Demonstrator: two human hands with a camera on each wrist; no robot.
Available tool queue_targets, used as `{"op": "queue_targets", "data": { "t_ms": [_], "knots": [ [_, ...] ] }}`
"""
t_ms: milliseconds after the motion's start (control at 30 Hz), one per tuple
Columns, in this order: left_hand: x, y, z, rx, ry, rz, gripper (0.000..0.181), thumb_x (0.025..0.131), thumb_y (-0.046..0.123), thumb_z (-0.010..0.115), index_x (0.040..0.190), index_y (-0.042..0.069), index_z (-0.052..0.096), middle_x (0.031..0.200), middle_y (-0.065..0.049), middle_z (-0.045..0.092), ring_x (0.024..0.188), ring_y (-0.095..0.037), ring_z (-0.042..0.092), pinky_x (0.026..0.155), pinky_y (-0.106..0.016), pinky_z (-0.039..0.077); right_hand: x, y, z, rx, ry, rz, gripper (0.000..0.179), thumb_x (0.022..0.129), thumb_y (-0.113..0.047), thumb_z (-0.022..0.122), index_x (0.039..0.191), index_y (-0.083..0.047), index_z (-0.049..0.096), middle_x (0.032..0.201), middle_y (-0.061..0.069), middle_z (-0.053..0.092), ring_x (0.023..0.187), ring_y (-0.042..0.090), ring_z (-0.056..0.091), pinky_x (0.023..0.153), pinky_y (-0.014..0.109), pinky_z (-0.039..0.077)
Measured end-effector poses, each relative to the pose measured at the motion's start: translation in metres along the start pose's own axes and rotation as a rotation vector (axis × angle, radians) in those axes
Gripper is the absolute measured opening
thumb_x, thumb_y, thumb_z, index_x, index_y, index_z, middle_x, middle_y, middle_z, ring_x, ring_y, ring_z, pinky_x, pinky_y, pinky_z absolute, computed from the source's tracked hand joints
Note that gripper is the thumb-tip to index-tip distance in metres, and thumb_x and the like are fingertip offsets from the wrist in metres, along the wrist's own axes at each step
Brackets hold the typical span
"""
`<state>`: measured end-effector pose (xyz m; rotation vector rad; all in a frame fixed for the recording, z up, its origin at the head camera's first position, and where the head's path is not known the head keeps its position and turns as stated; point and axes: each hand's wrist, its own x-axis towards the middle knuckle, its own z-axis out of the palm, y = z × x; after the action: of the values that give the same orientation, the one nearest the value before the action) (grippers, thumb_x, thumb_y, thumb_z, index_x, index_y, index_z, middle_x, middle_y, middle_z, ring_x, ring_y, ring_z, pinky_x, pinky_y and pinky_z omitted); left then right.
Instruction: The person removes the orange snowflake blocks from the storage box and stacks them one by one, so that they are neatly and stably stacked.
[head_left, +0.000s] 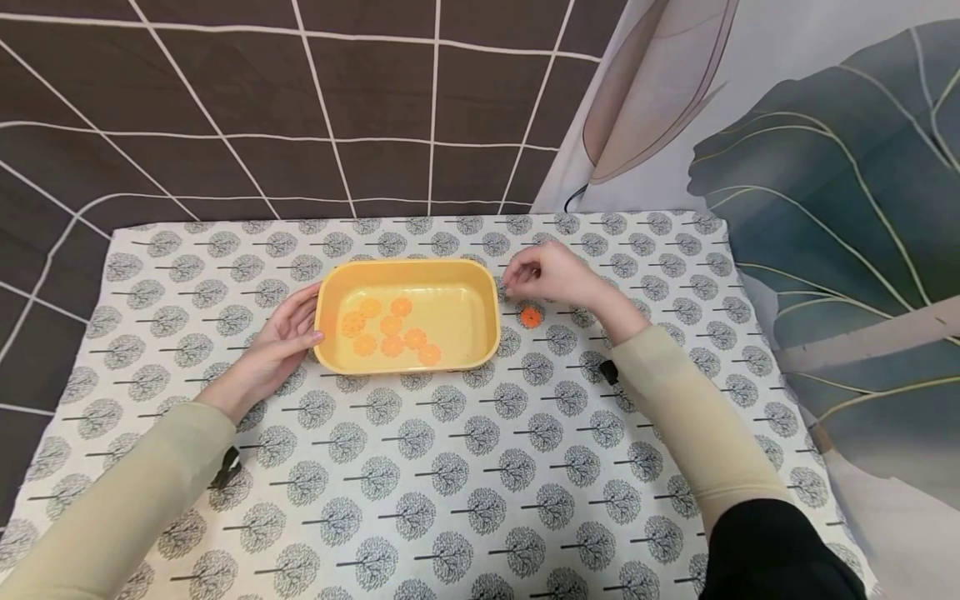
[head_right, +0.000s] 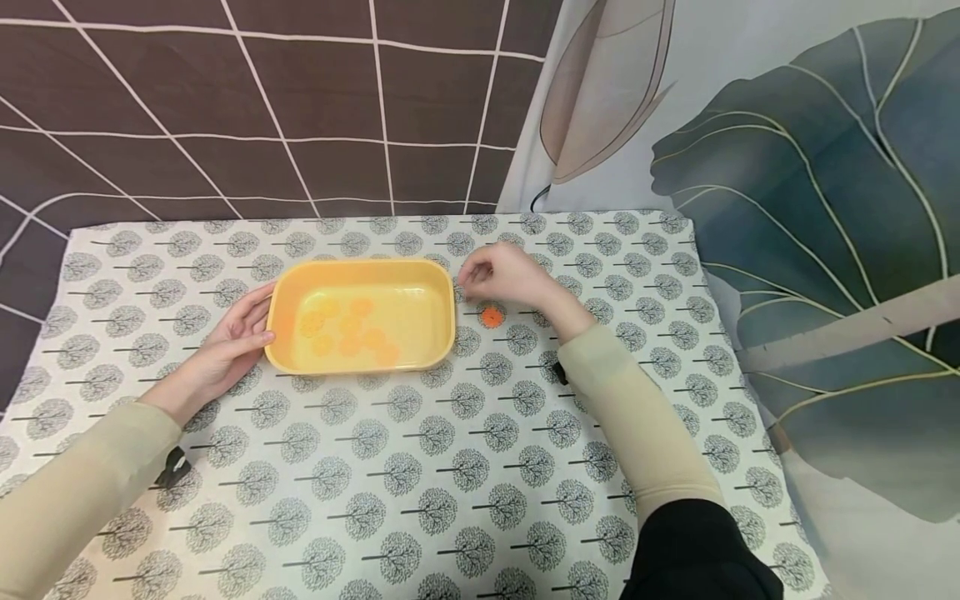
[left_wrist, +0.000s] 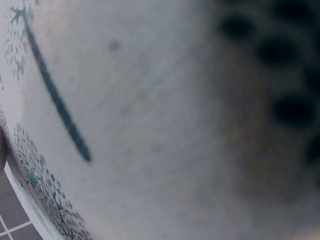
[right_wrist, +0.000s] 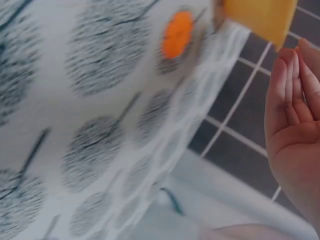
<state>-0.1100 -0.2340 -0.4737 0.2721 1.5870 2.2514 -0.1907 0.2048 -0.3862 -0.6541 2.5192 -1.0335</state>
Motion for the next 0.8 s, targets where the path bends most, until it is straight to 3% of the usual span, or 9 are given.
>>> {"op": "queue_targets", "data": {
  "t_ms": [133,367,500,800],
  "knots": [
    [0.0,0.0,0.0,0.004,0.005,-0.006,0.076,0.098,-0.015,0.053,0.164,0.017,0.033,0.167,0.005,0.039,0.139,0.008,0.05,0.117,-0.01,0.043,0.008,-0.018,0.006,0.016,-0.029,-0.054,0.014,0.091,-0.002,0.08,0.104,0.0,0.077,0.102,0.015,0.079,0.092,0.025,0.074,0.085,0.028,0.067],
    [0.001,0.002,0.002,0.018,0.013,-0.022,0.076,0.099,-0.015,0.054,0.164,0.017,0.032,0.176,-0.012,0.02,0.139,0.008,0.05,0.118,-0.01,0.042,0.024,-0.039,0.028,0.033,-0.094,-0.097,0.015,0.09,0.001,0.079,0.105,0.003,0.076,0.101,0.016,0.079,0.091,0.025,0.074,0.085,0.028,0.066],
    [0.002,0.004,0.002,0.024,0.018,-0.035,0.076,0.099,-0.014,0.054,0.164,0.017,0.032,0.178,-0.016,0.011,0.138,0.009,0.05,0.119,-0.011,0.042,0.032,-0.047,0.042,0.056,-0.147,-0.114,0.015,0.09,0.002,0.078,0.105,0.004,0.076,0.102,0.016,0.079,0.091,0.024,0.074,0.086,0.027,0.066],
    [0.001,0.003,0.002,0.018,0.019,-0.034,0.076,0.098,-0.015,0.054,0.164,0.017,0.033,0.177,-0.015,0.013,0.138,0.009,0.051,0.118,-0.01,0.042,0.043,-0.057,0.071,0.04,-0.238,-0.138,0.017,0.088,0.003,0.08,0.105,0.0,0.077,0.103,0.013,0.079,0.091,0.021,0.073,0.083,0.022,0.064]
  ]
}}
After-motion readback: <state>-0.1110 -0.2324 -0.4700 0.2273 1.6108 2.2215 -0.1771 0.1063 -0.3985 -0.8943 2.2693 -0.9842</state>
